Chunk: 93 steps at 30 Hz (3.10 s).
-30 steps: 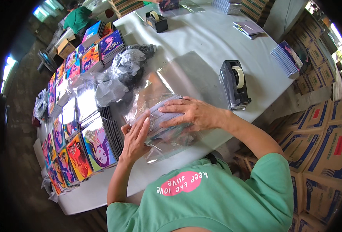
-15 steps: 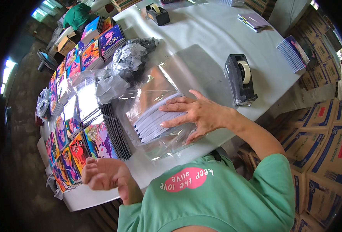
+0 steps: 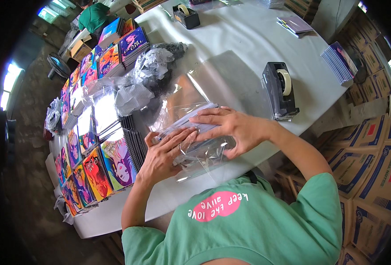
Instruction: The person places a stack of notebooks into a clear plastic bag and seals the bag with tape.
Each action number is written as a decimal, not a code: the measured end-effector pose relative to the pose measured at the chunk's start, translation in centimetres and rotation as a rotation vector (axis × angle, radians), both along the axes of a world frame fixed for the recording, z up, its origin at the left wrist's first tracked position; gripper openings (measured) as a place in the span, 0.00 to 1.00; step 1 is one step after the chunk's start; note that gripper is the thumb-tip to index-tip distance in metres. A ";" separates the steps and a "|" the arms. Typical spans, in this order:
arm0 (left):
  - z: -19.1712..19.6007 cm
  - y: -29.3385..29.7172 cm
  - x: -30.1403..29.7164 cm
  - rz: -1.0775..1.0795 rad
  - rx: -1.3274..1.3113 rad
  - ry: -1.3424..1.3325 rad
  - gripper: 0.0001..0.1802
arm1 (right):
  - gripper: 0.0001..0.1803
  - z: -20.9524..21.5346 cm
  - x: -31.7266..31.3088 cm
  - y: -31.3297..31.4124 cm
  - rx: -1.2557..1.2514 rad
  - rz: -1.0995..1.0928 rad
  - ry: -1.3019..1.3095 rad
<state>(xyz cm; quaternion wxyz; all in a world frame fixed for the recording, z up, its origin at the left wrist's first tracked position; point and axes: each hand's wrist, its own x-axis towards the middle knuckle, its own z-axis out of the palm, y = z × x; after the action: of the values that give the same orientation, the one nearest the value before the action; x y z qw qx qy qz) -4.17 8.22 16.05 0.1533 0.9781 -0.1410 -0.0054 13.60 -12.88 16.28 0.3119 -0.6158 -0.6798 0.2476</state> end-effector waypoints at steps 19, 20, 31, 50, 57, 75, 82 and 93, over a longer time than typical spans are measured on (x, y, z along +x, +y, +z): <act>0.0 1.0 0.8 -0.017 -0.081 0.091 0.53 | 0.19 -2.1 6.5 -9.8 0.428 -1.329 0.203; 0.5 0.9 1.0 -0.039 -0.060 0.092 0.53 | 0.19 -5.4 6.5 -14.0 0.250 -1.518 0.065; 3.6 0.0 2.2 -0.003 0.299 0.172 0.64 | 0.17 -10.1 6.6 -18.9 -0.145 -1.449 0.930; 2.3 -0.6 1.1 0.034 0.260 0.093 0.61 | 0.42 4.6 1.8 3.0 -0.156 -0.323 0.507; 2.3 -0.7 0.4 0.062 0.202 0.083 0.54 | 0.52 8.3 0.8 5.2 -0.585 -0.605 -0.458; 6.1 -2.4 -1.8 0.439 -0.303 -0.541 0.23 | 0.10 3.5 -1.6 3.0 0.459 -0.190 0.344; -2.8 -4.1 0.5 0.571 -0.323 -0.724 0.19 | 0.36 -0.3 0.4 -0.5 0.380 -0.476 0.479; -2.1 -2.7 1.1 0.691 -0.904 -0.280 0.17 | 0.38 -2.2 -2.4 2.2 0.232 -0.531 0.605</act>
<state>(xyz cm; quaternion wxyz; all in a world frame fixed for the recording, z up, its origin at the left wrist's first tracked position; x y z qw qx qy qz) -3.04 5.51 13.92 0.5281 0.7962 0.1787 0.2350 11.16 -10.66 14.04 0.6179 -0.6299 -0.3987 0.2499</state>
